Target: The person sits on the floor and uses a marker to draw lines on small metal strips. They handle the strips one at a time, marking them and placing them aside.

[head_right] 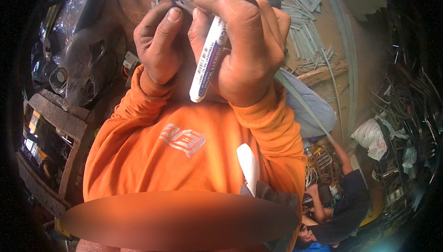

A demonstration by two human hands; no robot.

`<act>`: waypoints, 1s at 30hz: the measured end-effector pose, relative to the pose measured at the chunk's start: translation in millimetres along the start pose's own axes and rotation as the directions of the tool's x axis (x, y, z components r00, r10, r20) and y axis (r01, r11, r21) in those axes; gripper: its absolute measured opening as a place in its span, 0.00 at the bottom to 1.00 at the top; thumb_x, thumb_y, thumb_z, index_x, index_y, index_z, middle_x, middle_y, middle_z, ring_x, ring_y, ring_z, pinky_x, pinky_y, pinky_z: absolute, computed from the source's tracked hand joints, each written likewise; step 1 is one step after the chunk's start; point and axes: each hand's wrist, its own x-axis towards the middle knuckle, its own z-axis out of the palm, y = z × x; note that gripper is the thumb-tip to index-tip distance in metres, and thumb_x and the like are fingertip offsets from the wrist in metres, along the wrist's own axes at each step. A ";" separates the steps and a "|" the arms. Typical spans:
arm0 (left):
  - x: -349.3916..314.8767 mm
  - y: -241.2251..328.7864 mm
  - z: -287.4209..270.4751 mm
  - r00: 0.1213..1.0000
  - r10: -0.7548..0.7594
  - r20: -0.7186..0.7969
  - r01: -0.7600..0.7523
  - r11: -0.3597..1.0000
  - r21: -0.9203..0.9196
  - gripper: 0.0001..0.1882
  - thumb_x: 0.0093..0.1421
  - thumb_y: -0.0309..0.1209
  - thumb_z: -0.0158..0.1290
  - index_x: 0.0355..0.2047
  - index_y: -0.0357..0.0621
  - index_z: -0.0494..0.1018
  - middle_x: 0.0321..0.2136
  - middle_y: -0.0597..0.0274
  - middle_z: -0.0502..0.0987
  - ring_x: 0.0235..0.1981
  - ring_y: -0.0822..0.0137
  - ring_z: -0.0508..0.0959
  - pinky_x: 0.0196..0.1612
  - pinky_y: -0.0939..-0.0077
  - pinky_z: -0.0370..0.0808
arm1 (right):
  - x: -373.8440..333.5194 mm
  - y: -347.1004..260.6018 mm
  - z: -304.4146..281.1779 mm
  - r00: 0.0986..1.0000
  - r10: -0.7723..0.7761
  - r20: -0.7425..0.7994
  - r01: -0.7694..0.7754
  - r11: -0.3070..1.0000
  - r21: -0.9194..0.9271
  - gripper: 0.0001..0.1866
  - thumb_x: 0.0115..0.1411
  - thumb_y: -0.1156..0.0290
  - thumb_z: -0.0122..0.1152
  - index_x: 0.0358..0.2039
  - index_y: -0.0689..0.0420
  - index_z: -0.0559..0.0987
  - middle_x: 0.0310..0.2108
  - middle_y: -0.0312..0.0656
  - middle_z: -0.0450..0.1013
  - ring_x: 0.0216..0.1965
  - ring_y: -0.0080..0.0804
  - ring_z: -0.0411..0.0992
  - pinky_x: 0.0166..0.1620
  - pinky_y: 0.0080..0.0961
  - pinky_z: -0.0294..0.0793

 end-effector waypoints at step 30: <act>2.4 17.7 16.2 0.992 -0.070 -0.103 0.081 0.991 0.103 0.06 0.61 0.24 0.63 0.34 0.30 0.81 0.28 0.56 0.84 0.29 0.75 0.81 0.34 0.80 0.78 | 1.8 7.5 -4.5 0.990 -0.110 0.083 0.113 0.993 -0.036 0.22 0.56 0.88 0.70 0.50 0.68 0.73 0.32 0.48 0.80 0.29 0.22 0.76 0.32 0.15 0.75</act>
